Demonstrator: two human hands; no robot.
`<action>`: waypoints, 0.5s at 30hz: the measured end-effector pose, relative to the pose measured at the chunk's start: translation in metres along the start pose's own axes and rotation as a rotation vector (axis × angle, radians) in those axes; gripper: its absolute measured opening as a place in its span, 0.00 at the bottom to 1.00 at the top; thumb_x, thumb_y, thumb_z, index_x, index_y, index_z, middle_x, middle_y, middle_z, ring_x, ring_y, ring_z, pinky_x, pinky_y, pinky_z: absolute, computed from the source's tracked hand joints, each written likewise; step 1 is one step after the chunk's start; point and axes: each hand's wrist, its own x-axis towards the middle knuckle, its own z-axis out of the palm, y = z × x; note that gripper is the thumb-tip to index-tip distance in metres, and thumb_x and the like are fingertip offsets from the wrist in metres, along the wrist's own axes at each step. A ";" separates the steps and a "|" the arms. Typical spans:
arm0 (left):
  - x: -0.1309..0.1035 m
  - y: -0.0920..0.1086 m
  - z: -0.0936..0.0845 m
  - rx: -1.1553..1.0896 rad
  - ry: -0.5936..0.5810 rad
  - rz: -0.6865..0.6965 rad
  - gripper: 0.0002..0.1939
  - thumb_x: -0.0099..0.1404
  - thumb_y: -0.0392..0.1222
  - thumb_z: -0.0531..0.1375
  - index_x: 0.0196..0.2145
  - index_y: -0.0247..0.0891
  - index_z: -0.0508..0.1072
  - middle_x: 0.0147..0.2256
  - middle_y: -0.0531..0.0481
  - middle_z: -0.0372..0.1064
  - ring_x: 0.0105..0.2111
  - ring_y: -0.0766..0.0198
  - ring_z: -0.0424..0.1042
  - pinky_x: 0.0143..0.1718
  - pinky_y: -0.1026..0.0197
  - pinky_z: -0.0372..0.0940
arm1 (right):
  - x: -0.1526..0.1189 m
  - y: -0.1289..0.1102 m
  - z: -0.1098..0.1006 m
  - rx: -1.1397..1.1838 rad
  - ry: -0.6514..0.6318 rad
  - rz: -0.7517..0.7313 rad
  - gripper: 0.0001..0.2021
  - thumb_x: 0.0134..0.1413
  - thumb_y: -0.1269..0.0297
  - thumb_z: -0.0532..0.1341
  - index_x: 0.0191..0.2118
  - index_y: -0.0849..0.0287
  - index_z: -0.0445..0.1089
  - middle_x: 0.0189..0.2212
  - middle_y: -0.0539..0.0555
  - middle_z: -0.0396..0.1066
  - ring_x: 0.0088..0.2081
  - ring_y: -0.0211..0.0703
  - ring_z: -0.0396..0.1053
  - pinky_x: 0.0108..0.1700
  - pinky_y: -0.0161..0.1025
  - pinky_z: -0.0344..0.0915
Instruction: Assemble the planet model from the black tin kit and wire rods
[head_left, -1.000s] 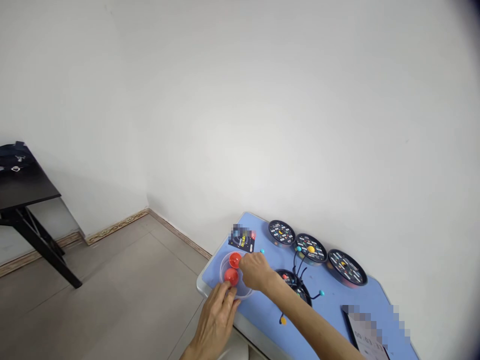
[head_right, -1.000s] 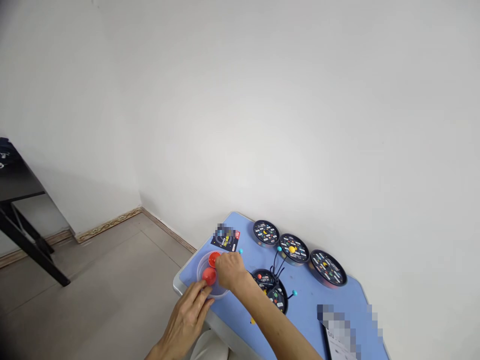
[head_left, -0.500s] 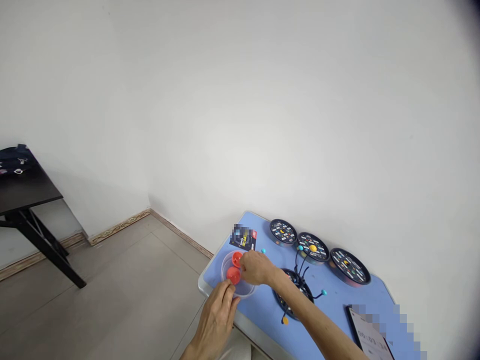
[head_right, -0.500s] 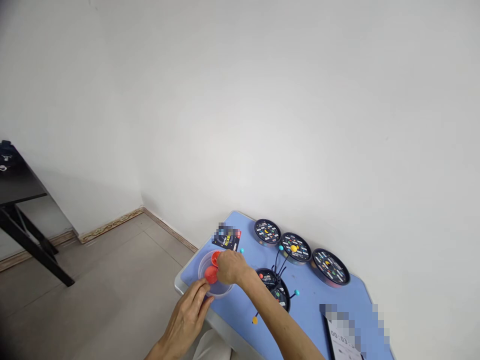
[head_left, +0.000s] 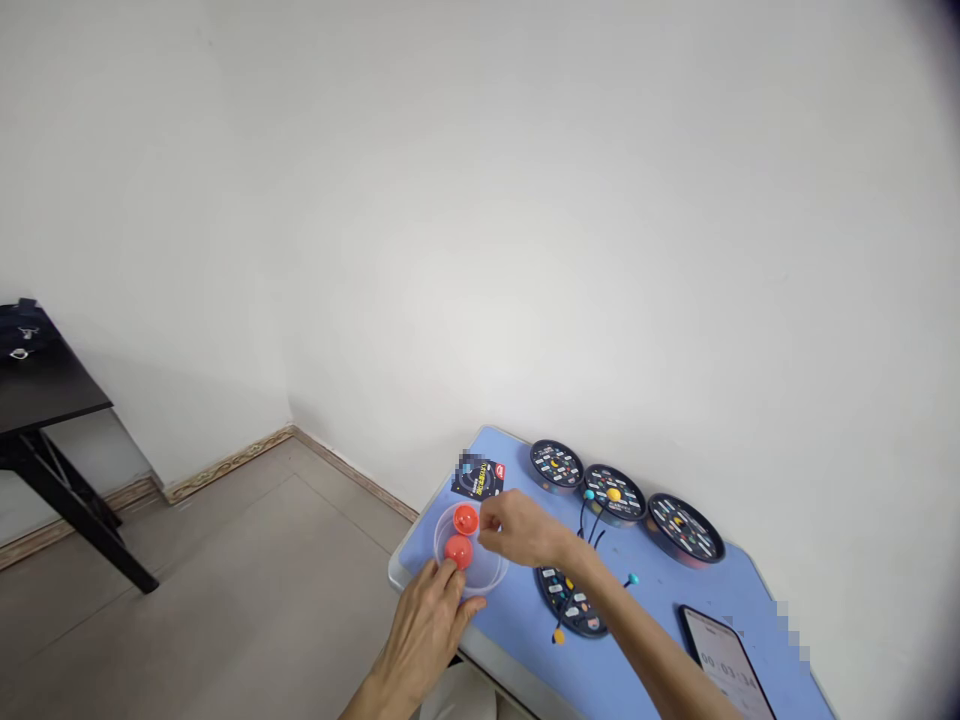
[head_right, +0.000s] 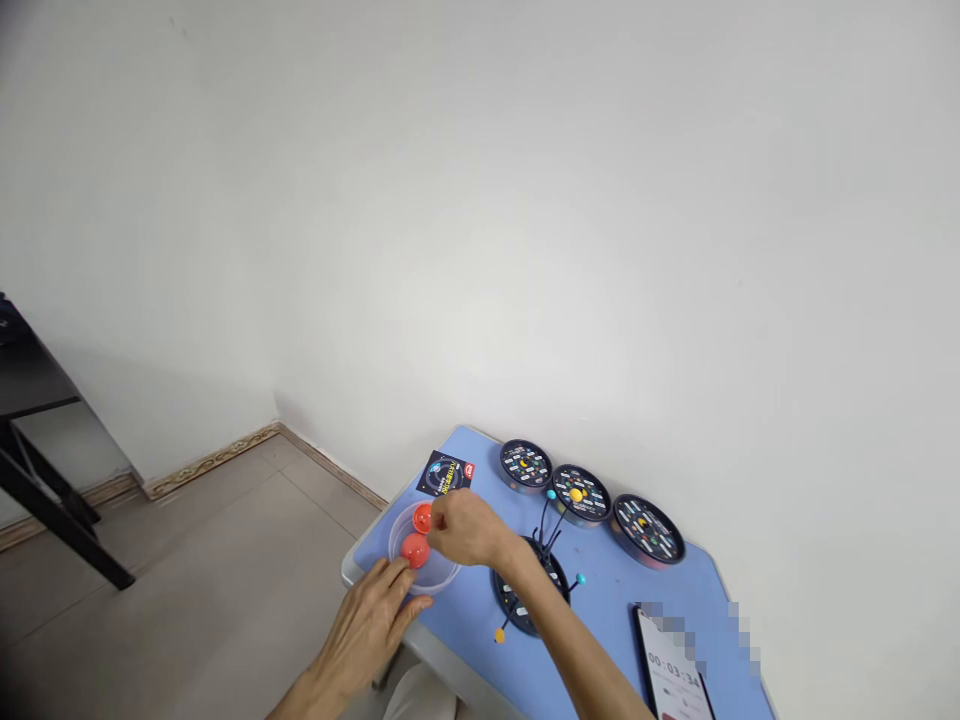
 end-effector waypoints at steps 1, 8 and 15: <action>0.003 0.000 -0.002 0.009 -0.035 0.001 0.18 0.72 0.49 0.49 0.34 0.39 0.74 0.34 0.46 0.74 0.31 0.54 0.73 0.29 0.55 0.68 | -0.010 0.001 -0.010 0.041 0.045 -0.017 0.05 0.47 0.72 0.56 0.25 0.60 0.69 0.25 0.48 0.69 0.28 0.34 0.63 0.29 0.30 0.56; 0.021 -0.002 -0.014 -0.084 -0.270 -0.033 0.19 0.72 0.40 0.49 0.25 0.39 0.72 0.29 0.50 0.71 0.28 0.60 0.71 0.27 0.61 0.60 | -0.083 0.037 -0.049 0.659 0.255 0.062 0.05 0.47 0.63 0.59 0.27 0.57 0.64 0.18 0.43 0.59 0.20 0.32 0.55 0.23 0.31 0.50; 0.025 0.000 -0.028 -0.183 -0.338 -0.056 0.14 0.69 0.37 0.51 0.27 0.41 0.71 0.29 0.53 0.72 0.28 0.63 0.73 0.29 0.65 0.63 | -0.123 0.085 -0.032 1.114 0.438 0.212 0.06 0.41 0.63 0.60 0.25 0.58 0.64 0.20 0.44 0.62 0.18 0.29 0.48 0.23 0.33 0.39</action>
